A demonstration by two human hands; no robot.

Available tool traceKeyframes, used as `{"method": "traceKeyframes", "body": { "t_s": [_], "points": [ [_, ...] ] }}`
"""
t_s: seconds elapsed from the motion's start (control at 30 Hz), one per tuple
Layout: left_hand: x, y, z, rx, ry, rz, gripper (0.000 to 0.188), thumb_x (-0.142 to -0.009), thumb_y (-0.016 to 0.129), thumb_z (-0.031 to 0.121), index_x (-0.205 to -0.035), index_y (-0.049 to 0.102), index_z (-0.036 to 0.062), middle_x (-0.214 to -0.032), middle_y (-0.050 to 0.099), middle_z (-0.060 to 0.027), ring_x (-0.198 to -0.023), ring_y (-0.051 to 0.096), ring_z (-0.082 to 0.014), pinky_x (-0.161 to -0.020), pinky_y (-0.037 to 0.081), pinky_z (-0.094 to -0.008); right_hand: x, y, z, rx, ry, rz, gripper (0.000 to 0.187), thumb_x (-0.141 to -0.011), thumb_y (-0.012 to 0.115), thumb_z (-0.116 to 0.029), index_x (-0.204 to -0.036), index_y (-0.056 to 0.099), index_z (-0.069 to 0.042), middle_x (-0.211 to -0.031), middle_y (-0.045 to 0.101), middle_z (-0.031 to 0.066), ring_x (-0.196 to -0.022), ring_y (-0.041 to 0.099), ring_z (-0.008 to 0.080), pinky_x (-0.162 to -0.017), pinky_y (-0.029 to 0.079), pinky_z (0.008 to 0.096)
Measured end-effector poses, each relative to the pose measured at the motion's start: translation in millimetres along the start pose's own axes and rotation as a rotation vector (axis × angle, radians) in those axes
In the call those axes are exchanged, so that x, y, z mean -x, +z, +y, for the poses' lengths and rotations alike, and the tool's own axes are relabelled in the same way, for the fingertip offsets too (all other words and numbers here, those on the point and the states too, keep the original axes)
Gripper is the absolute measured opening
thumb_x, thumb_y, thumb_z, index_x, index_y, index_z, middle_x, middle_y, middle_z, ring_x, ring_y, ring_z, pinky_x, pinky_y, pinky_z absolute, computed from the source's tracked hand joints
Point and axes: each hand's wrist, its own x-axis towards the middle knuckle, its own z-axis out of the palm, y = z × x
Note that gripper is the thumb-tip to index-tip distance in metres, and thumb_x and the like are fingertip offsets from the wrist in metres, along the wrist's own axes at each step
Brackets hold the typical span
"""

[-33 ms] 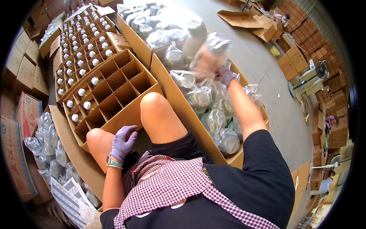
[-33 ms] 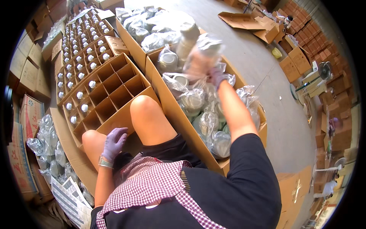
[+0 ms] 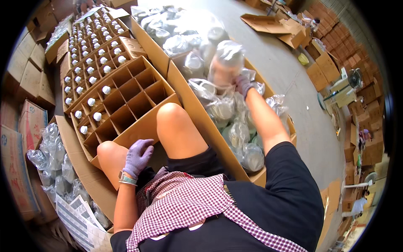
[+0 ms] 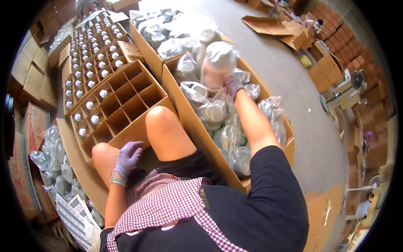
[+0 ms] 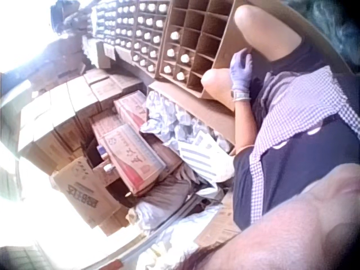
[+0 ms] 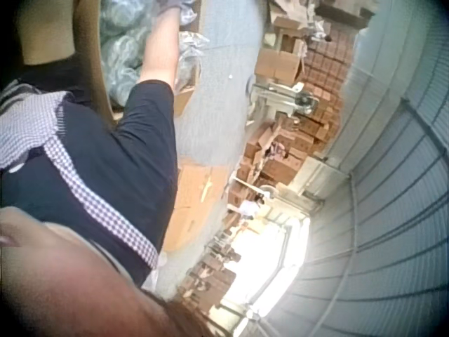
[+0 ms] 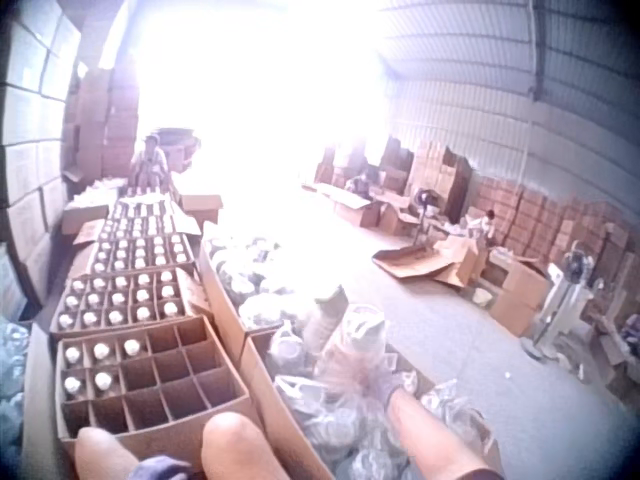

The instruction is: The person inserts glass liners and plastic components into the outer shells of vacuum flasks and places them into a cardboard divider.

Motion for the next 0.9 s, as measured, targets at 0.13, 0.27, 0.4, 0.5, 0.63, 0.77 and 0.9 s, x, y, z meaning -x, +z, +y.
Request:
{"method": "traceKeyframes", "body": {
  "t_s": [0.13,0.27,0.4,0.5,0.63,0.77,0.9],
  "points": [
    [6,-3,-2,0.09,0.047,-0.032,0.027,-0.095,0.066,0.017,-0.117,0.07,0.0013,-0.107,0.071,-0.018,-0.099,0.069,-0.0346,-0.088,0.055,-0.0392,-35,-25,1,0.135,-0.219,0.122,0.03,-0.096,0.062,-0.035,-0.109,0.07,-0.01,-0.099,0.067,0.0098,-0.086,0.064,0.0272,-0.071,0.055,0.0489],
    [44,-25,13,0.314,-0.163,0.061,0.026,-0.097,0.063,0.013,-0.12,0.07,0.0011,-0.107,0.073,-0.0126,-0.1,0.069,-0.0224,-0.088,0.054,-0.0334,38,-76,-85,1.049,-0.783,0.004,0.065,-0.055,0.1,-0.019,-0.107,0.065,-0.003,-0.097,0.066,0.0099,-0.084,0.064,0.0221,-0.073,0.058,0.0376],
    [47,-21,0,0.562,-0.237,0.128,0.027,-0.102,0.058,0.01,-0.125,0.067,-0.0024,-0.11,0.073,-0.0079,-0.103,0.067,-0.0145,-0.088,0.052,-0.0266,102,-151,-93,0.749,-0.75,0.147,0.052,-0.065,0.095,-0.016,-0.101,0.059,-0.006,-0.088,0.057,0.003,-0.078,0.059,0.0184,-0.073,0.056,0.037],
    [33,-17,10,0.587,-0.261,0.108,0.027,-0.104,0.058,0.01,-0.126,0.066,-0.0033,-0.112,0.072,-0.0077,-0.106,0.066,-0.0141,-0.093,0.051,-0.0267,138,-142,-85,-0.013,-0.167,0.062,0.033,-0.08,0.079,-0.022,-0.101,0.058,-0.006,-0.09,0.056,0.0053,-0.077,0.06,0.0205,-0.067,0.056,0.0384],
    [20,-10,37,0.626,-0.168,-0.039,0.028,-0.104,0.059,0.011,-0.126,0.065,-0.0038,-0.114,0.071,-0.0085,-0.109,0.066,-0.0151,-0.1,0.05,-0.0286,180,-142,-58,0.007,-0.408,0.005,0.023,-0.091,0.066,-0.027,-0.103,0.062,-0.007,-0.092,0.058,0.007,-0.079,0.064,0.0258,-0.069,0.059,0.0436],
    [12,-2,71,0.763,-0.162,-0.182,0.028,-0.105,0.056,0.01,-0.127,0.065,-0.004,-0.117,0.071,-0.0093,-0.112,0.065,-0.0164,-0.102,0.049,-0.0312,255,-135,-78,-0.183,-0.635,0.015,0.021,-0.091,0.064,-0.019,-0.108,0.062,-0.006,-0.097,0.062,0.011,-0.086,0.068,0.0277,-0.08,0.064,0.0437],
    [-2,18,109,1.207,-0.143,-0.475,0.071,-0.102,0.061,0.047,-0.154,0.039,0.0047,-0.143,0.056,-0.0148,-0.129,0.059,-0.0291,-0.112,0.045,-0.043,329,-60,-105,-0.422,-0.519,-0.055,0.043,-0.086,0.073,-0.02,-0.125,0.064,-0.005,-0.129,0.064,0.0175,-0.117,0.064,0.0297,-0.105,0.051,0.0452]
  ]
}}
